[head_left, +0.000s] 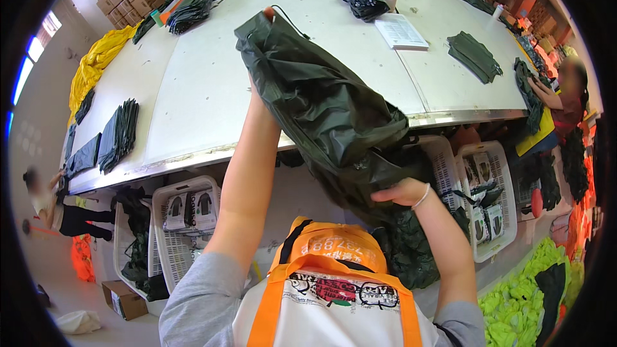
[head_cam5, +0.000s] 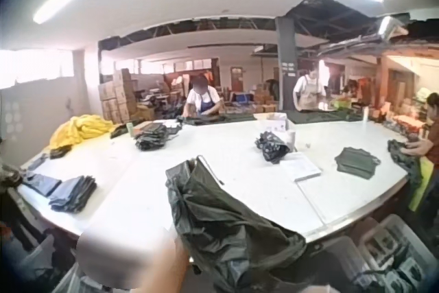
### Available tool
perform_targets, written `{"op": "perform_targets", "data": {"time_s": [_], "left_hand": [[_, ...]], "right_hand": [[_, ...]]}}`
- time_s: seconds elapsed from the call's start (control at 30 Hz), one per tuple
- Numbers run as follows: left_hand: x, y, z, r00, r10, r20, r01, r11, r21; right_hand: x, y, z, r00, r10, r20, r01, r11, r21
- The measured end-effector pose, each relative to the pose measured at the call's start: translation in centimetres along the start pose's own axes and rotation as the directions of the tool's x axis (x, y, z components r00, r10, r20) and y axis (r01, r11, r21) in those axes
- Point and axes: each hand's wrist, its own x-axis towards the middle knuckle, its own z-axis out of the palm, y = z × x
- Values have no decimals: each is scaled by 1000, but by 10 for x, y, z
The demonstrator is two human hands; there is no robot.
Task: The person unfolds a dark green jacket from a basket, lays it on a table, and uses a small blade to cut away plastic ties and tags. They then fold the jacket neatly and place it on a stack of similar jackets.
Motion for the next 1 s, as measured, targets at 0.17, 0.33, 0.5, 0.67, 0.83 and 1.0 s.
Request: {"op": "perform_targets", "data": {"time_s": [0.17, 0.33, 0.5, 0.67, 0.83, 1.0], "left_hand": [[-15, -6, 53, 997, 42, 66, -53, 984, 167], [17, 6, 50, 934, 268, -236, -158, 902, 401], [-48, 50, 60, 914, 405, -31, -226, 571, 789], [-120, 54, 39, 975, 176, 137, -170, 190, 967], [-136, 76, 6, 971, 218, 99, -113, 52, 992], [-150, 127, -16, 941, 323, 105, -88, -68, 994]], "right_hand": [[35, -50, -4, 871, -434, -230, 488, 706, 513], [50, -148, 53, 117, -812, -572, 848, 381, -368], [58, -140, 117, 641, -658, 396, 745, 407, -528], [64, -49, 39, 516, -848, -122, 372, 350, -859], [121, 29, 90, 673, -735, 89, 464, 325, -824], [151, 33, 140, 751, -650, 114, 387, 294, -874]]}}
